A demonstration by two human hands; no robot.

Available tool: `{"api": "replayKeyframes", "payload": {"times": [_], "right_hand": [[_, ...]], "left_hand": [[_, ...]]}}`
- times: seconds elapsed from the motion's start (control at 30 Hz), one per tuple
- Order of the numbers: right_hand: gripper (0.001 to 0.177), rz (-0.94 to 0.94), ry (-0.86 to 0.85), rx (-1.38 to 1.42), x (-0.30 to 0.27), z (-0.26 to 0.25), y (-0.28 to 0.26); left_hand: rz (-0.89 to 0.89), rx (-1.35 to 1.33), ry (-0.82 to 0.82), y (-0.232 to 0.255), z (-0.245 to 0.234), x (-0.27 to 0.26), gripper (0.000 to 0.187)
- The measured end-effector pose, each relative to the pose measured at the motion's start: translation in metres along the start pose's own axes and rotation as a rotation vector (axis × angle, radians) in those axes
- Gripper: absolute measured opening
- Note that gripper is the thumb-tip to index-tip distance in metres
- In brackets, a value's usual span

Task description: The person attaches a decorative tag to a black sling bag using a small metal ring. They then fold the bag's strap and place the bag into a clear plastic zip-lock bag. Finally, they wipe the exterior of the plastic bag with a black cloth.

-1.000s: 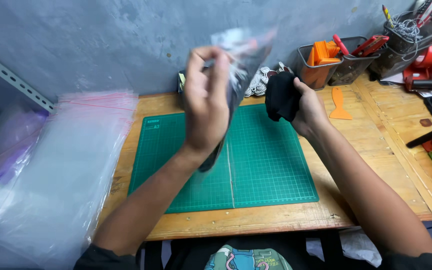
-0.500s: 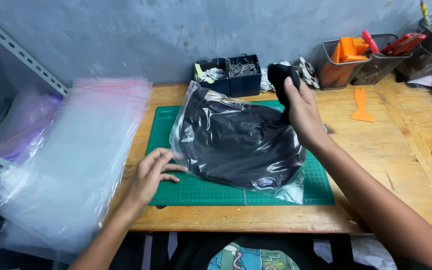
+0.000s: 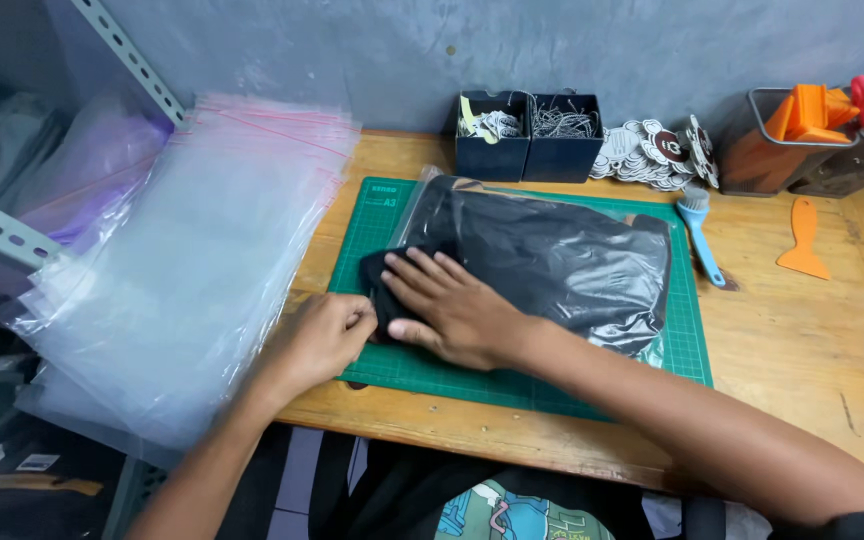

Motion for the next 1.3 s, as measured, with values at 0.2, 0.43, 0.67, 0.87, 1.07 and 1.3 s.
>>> {"api": "replayKeyframes", "payload": {"times": [0.2, 0.43, 0.67, 0.87, 1.07, 1.3], "right_hand": [[0.093, 0.267, -0.042, -0.316, 0.037, 0.028, 0.084], [0.082, -0.003, -0.188, 0.162, 0.026, 0.010, -0.020], [0.086, 0.305, -0.033, -0.279, 0.081, 0.020, 0.110], [0.089, 0.424, -0.061, -0.086, 0.074, 0.016, 0.122], [0.078, 0.228, -0.112, -0.084, 0.029, 0.004, 0.063], [0.091, 0.512, -0.093, -0.334, -0.082, -0.016, 0.141]], "left_hand": [[-0.052, -0.100, -0.011, 0.039, -0.009, -0.039, 0.040], [-0.106, 0.191, -0.032, 0.007, -0.001, -0.023, 0.042], [0.026, 0.245, 0.056, -0.006, 0.004, -0.022, 0.047], [0.210, 0.291, 0.237, 0.046, -0.011, -0.030, 0.023], [0.592, -0.001, 0.135, 0.067, 0.053, -0.014, 0.093], [0.444, 0.334, 0.073, 0.053, 0.071, -0.003, 0.095]]}}
Point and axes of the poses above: each hand's wrist, its own x-axis towards the middle knuckle, its own z-axis out of the palm, y = z × x, the point moved 8 cm from there along x, towards the middle knuckle, and after that the axes turned 10 degrees about -x, right-handed, at the moved point
